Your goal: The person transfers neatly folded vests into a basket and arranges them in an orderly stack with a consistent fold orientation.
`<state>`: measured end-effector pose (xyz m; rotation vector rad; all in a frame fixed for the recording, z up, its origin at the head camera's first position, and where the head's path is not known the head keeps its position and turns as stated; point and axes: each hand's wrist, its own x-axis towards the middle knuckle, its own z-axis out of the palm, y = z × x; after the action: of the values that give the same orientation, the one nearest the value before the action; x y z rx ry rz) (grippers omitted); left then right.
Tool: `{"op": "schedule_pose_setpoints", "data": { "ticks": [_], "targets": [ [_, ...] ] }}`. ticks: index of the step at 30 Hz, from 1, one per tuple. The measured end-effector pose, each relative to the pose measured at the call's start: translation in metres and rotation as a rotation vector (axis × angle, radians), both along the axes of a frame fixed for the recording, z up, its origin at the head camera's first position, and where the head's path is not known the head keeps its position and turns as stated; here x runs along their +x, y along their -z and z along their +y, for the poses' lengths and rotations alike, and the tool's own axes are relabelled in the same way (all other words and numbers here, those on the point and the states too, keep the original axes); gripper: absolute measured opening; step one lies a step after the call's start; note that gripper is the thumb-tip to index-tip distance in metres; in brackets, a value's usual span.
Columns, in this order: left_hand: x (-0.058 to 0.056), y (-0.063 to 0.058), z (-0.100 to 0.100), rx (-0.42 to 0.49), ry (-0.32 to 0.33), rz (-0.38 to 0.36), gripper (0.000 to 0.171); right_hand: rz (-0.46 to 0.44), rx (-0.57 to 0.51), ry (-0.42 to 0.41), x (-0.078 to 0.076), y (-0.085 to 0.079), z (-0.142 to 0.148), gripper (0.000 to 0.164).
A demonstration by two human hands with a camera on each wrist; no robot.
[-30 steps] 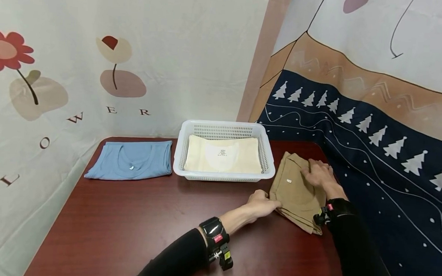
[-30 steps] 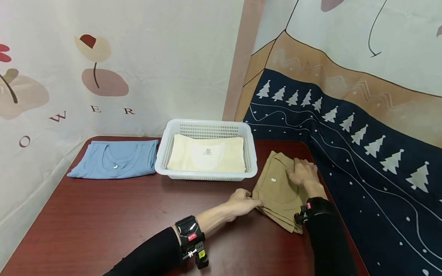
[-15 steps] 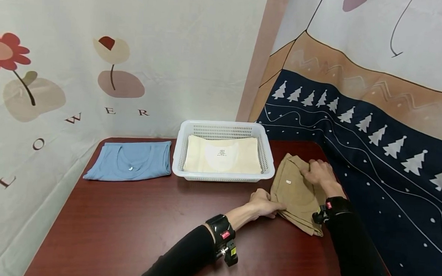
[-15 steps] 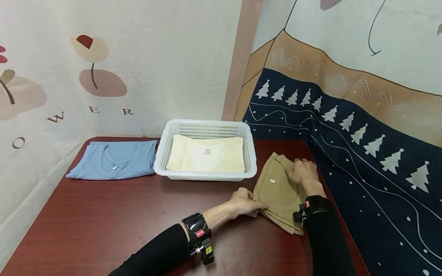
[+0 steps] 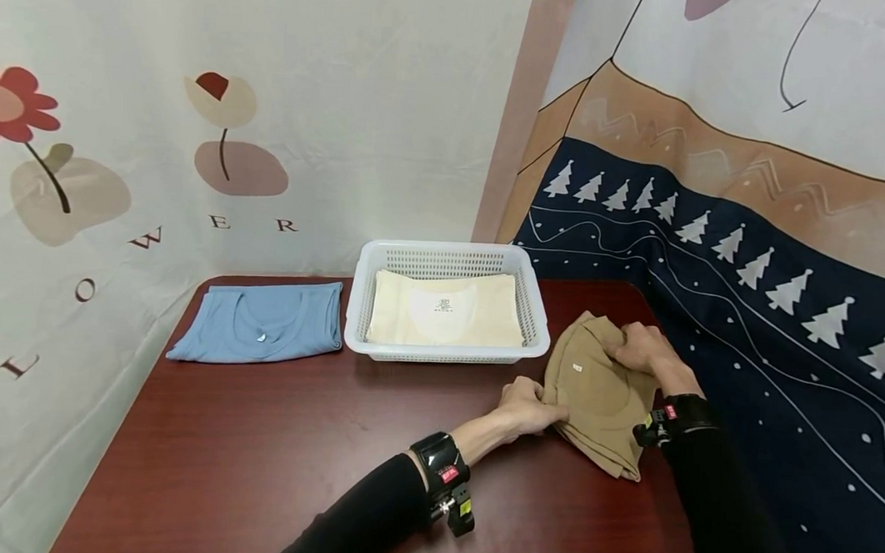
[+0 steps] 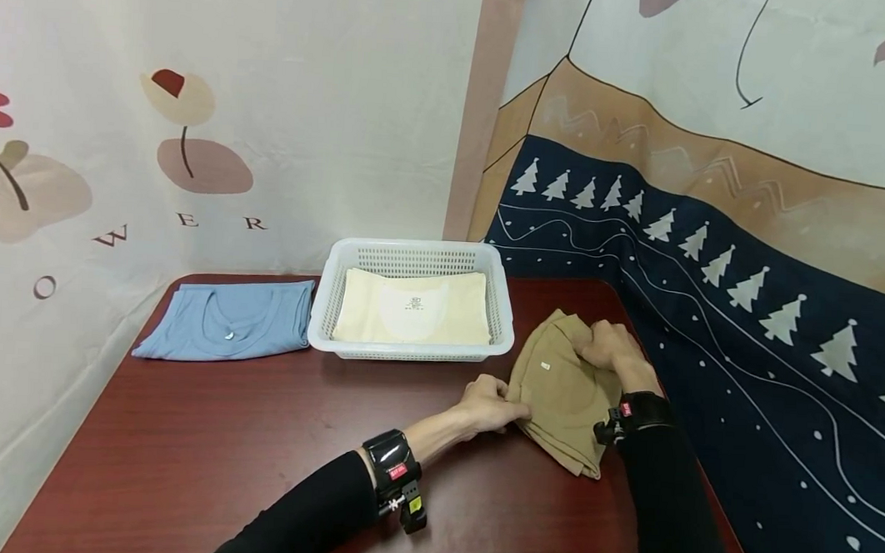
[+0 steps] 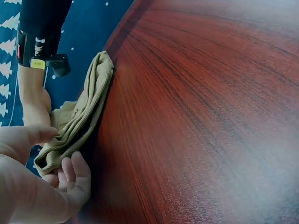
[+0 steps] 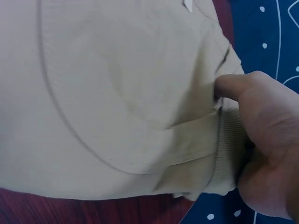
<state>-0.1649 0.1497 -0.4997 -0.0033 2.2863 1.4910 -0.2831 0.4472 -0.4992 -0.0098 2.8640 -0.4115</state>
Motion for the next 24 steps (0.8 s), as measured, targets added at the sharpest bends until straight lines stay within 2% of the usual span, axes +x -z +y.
{"op": "schedule_pose_setpoints", "data": {
  "ticks": [3, 6, 13, 16, 20, 24],
  "targets": [
    [0.003, 0.001, -0.001, -0.019, 0.014, 0.024, 0.027, -0.046, -0.034, 0.008, 0.002, -0.003, 0.003, 0.04],
    [0.007, 0.004, -0.003, -0.007, 0.02, 0.018, 0.025, -0.073, -0.047, -0.004, 0.005, -0.006, 0.004, 0.038],
    [0.015, 0.011, -0.011, 0.031, -0.025, 0.012, 0.02, -0.073, -0.053, -0.057, 0.018, -0.007, 0.006, 0.037],
    [0.017, 0.013, -0.013, 0.054, -0.063, 0.023, 0.02, -0.066, -0.076, -0.063, 0.027, -0.006, 0.009, 0.04],
    [0.019, 0.019, -0.013, 0.09, -0.14, 0.037, 0.02, -0.087, -0.144, -0.051, 0.041, -0.006, 0.012, 0.053],
    [0.02, 0.025, -0.015, 0.122, -0.204, 0.071, 0.021, -0.108, -0.236, -0.034, 0.054, -0.003, 0.013, 0.047]
  ]
}}
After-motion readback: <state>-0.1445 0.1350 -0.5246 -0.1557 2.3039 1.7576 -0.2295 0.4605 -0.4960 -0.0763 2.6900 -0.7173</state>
